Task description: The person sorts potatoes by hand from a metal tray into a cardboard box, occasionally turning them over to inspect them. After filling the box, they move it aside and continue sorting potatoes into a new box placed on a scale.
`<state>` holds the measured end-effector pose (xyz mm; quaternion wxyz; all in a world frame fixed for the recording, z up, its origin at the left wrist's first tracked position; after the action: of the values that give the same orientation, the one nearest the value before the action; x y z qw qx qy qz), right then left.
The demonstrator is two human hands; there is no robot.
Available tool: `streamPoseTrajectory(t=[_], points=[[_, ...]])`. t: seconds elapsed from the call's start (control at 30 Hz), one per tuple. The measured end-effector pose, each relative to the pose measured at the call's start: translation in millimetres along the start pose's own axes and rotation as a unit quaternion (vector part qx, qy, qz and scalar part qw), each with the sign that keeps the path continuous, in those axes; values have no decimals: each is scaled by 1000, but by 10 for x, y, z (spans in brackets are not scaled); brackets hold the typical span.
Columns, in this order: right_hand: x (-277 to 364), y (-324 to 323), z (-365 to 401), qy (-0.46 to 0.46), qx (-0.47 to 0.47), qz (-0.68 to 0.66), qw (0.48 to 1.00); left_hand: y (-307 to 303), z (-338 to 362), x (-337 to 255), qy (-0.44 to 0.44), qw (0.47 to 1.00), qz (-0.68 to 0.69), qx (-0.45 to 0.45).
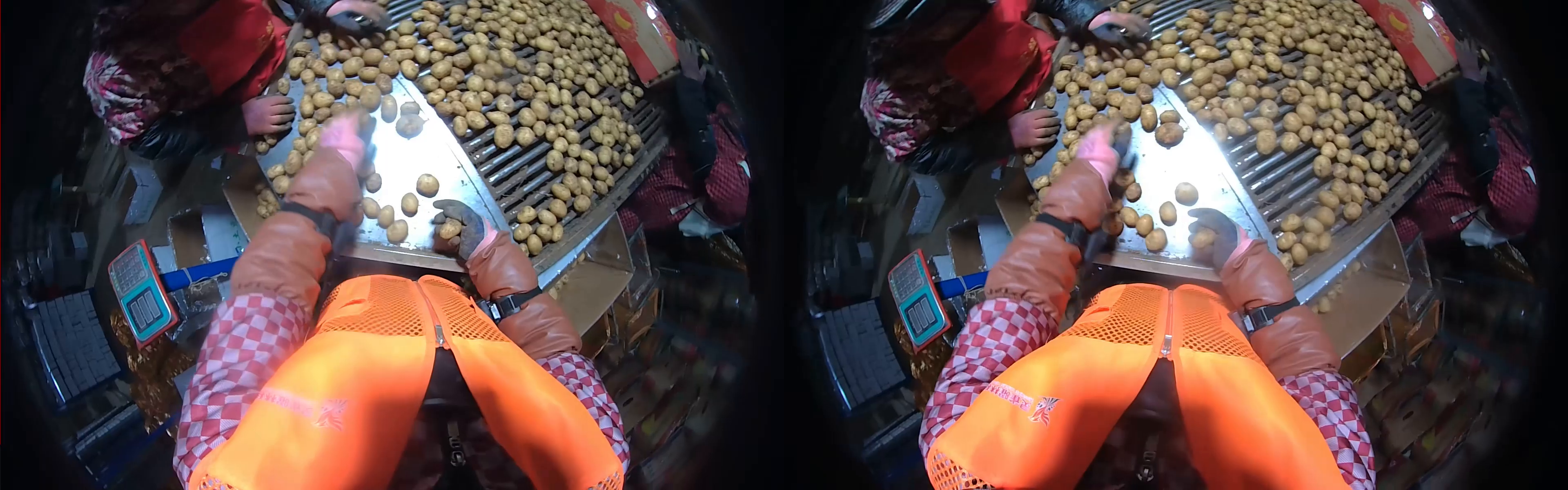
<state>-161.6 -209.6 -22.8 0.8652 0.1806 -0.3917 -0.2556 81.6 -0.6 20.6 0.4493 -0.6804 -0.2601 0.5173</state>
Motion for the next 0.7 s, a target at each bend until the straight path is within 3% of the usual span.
streamPoseTrajectory(t=[0.07, 0.1, 0.17, 0.2, 0.27, 0.3, 0.33, 0.37, 0.4, 0.47, 0.5, 0.53, 0.57, 0.6, 0.63, 0.67, 0.7], points=[[25, -92, 129, -6, -27, -34, 999, 29, -352, 188, -4, 995, -95, 2], [87, -143, 177, -65, -3, 48, 997, 115, -385, 144, 3, 996, -87, 4], [285, -121, 408, -185, 65, 256, 947, 231, -366, 132, -115, 986, -118, 39], [273, -183, 443, -186, 62, 258, 946, 228, -258, 32, -113, 986, -115, 38], [316, -239, 431, -440, 76, 415, 793, 273, 105, -215, -38, 962, -197, 186], [316, -312, 388, -509, 35, 442, 738, 180, 322, -315, -29, 960, -182, 212], [342, -328, 399, -511, 35, 438, 739, 218, 496, -286, -11, 967, -186, 173], [351, -408, 343, -320, 46, 141, 936, 212, 480, -265, -36, 968, -167, 183], [267, -399, 343, -73, 49, -178, 980, 172, 490, -304, -63, 968, -146, 194], [291, -323, 347, -68, 50, -168, 982, 14, 431, -644, 89, 985, -141, 54], [351, -304, 333, -195, 27, 107, 974, 167, 282, -749, 105, 988, -112, 26], [369, -244, 358, -304, 6, 374, 876, 198, 194, -880, 145, 986, -70, 40], [357, -221, 349, -303, 7, 375, 876, 358, 79, -927, 123, 984, -118, 52], [341, -253, 310, -221, -4, 213, 952, 512, -5, -931, 104, 979, -165, 62], [316, -283, 287, -130, -15, 43, 990, 618, -20, -890, 106, 979, -163, 59], [286, -290, 293, -35, -26, -129, 991, 648, -17, -903, 118, 976, -176, 53], [323, -288, 285, -57, -66, 2, 996, 668, -25, -900, 132, 971, -191, 48]])
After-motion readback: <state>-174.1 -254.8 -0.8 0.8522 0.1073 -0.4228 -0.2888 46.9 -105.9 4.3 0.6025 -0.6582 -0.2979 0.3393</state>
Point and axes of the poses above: each hand's wrist, its own z-axis away from the middle knuckle, its own y-axis out of the palm, x = y × z, the point moved 3 cm from there along -z, towards the middle knuckle, and after that the axes turned 3 degrees about -z, right-handed, at the moved point
